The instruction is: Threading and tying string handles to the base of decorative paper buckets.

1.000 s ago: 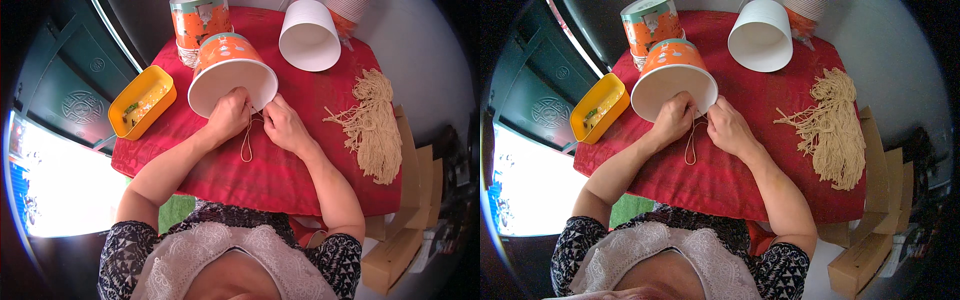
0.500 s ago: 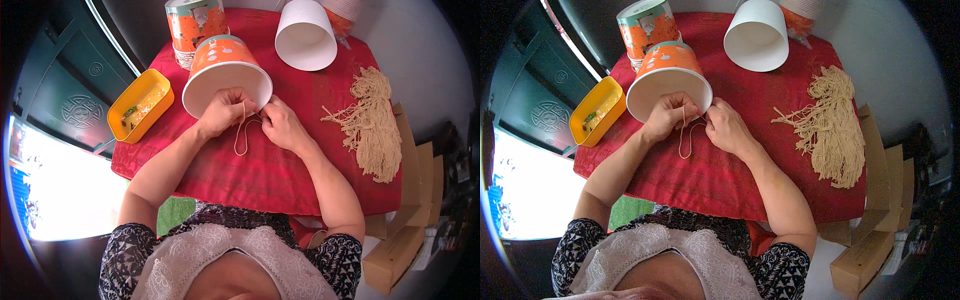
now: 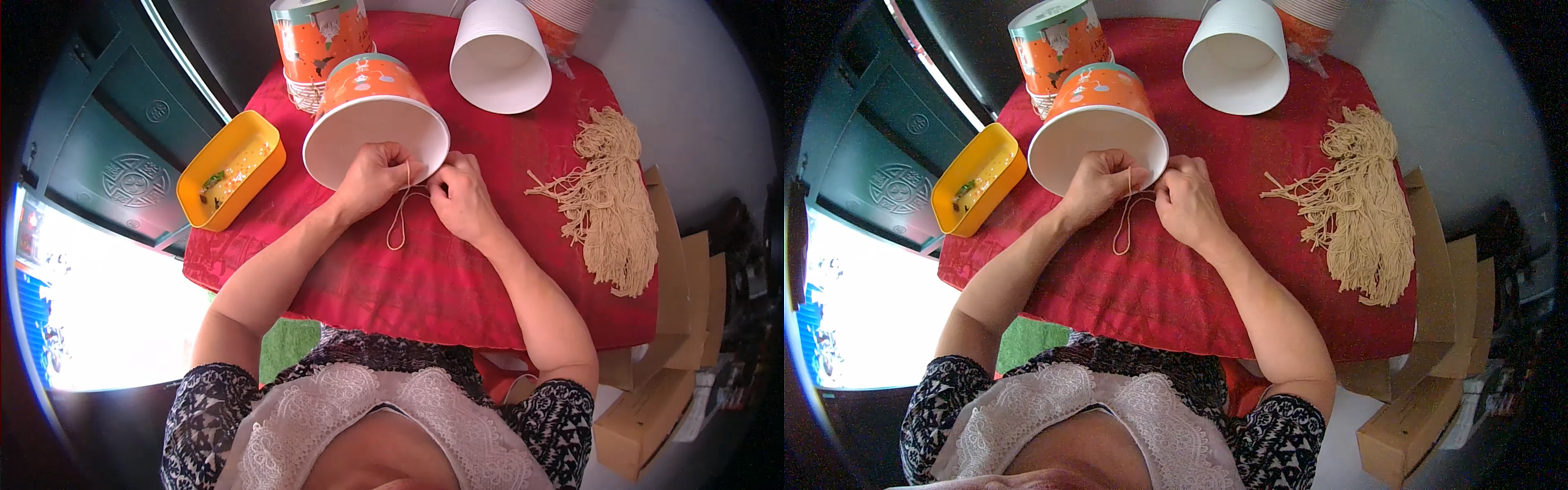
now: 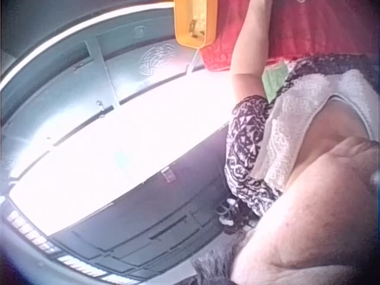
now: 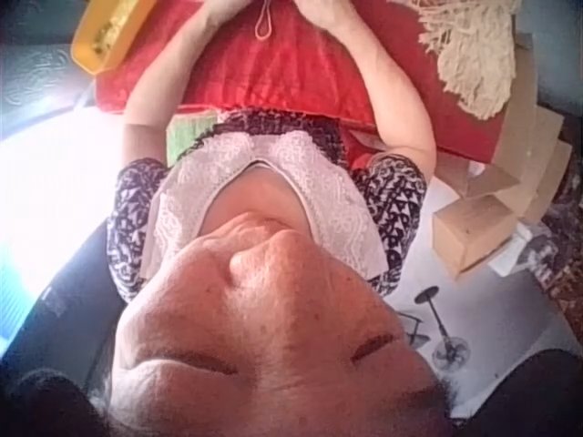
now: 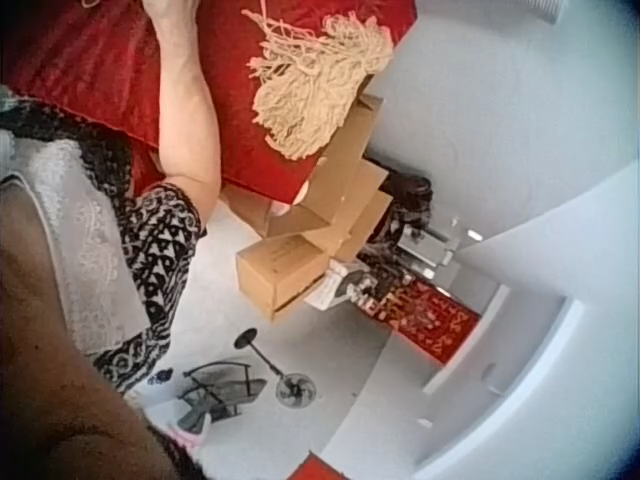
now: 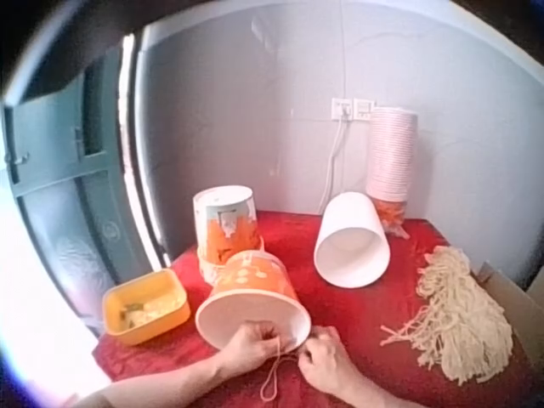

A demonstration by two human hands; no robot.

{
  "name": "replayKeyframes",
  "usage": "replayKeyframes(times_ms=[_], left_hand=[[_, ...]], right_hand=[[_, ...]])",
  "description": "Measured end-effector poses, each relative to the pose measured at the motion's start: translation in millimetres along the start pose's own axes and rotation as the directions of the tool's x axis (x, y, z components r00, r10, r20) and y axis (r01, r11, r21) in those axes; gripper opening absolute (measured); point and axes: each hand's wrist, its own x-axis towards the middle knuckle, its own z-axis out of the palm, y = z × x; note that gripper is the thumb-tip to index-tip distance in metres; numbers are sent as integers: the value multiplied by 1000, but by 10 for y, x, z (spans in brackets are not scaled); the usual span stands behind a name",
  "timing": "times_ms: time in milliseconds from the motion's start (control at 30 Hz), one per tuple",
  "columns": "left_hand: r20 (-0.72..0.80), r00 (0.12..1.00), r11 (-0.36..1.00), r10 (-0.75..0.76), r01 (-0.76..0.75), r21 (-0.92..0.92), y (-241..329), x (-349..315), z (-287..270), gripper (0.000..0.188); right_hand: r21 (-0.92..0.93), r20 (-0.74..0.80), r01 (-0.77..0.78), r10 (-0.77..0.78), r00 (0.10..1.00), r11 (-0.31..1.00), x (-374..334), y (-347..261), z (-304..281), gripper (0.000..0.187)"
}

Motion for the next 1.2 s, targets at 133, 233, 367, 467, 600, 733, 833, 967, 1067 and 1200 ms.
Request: replayKeyframes(times_ms=[133, 233, 367, 467, 600, 733, 833, 967, 1067, 1200], left_hand=[[-61, 996, 998, -59, 59, -1, 74, -5, 41, 17], [-29, 996, 995, -90, 88, -54, 95, 1, -7, 14], [10, 999, 955, -43, 44, -295, -15, 31, -44, 11], [85, 996, 918, -34, 65, -391, 10, 42, -39, 8], [-39, 999, 1000, 4, -4, -17, -19, 43, 38, 12], [-40, 988, 960, 148, -133, 247, -26, 25, 51, 14], [23, 983, 942, 180, -179, 282, -48, 25, 60, 13], [13, 964, 902, 265, -252, 349, -69, 0, 94, 12], [-23, 959, 888, 282, -252, 386, -78, 20, 104, 12], [-89, 964, 905, 252, -202, 376, -27, 17, 118, 15]], right_hand=[[-89, -100, -42, 33, 994, 995, -53, -52, 40, 7], [-127, -67, -90, 82, 994, 988, -67, -132, 19, 6], [-170, -10, -78, 77, 997, 982, -50, -87, 42, 6], [-199, -72, -37, 23, 997, 979, -40, -16, 62, 5], [-195, -62, -58, 46, 997, 979, -37, -38, 49, 5], [-145, -122, -67, 50, 991, 987, -52, -63, 42, 3], [-78, -171, -85, 70, 983, 993, -53, -19, 66, 4], [-50, -156, -138, 128, 979, 989, -48, -14, 61, 4], [-33, -161, -137, 130, 978, 990, -48, 4, 63, 5], [-22, -132, -161, 157, 979, 987, -42, -6, 53, 7]])
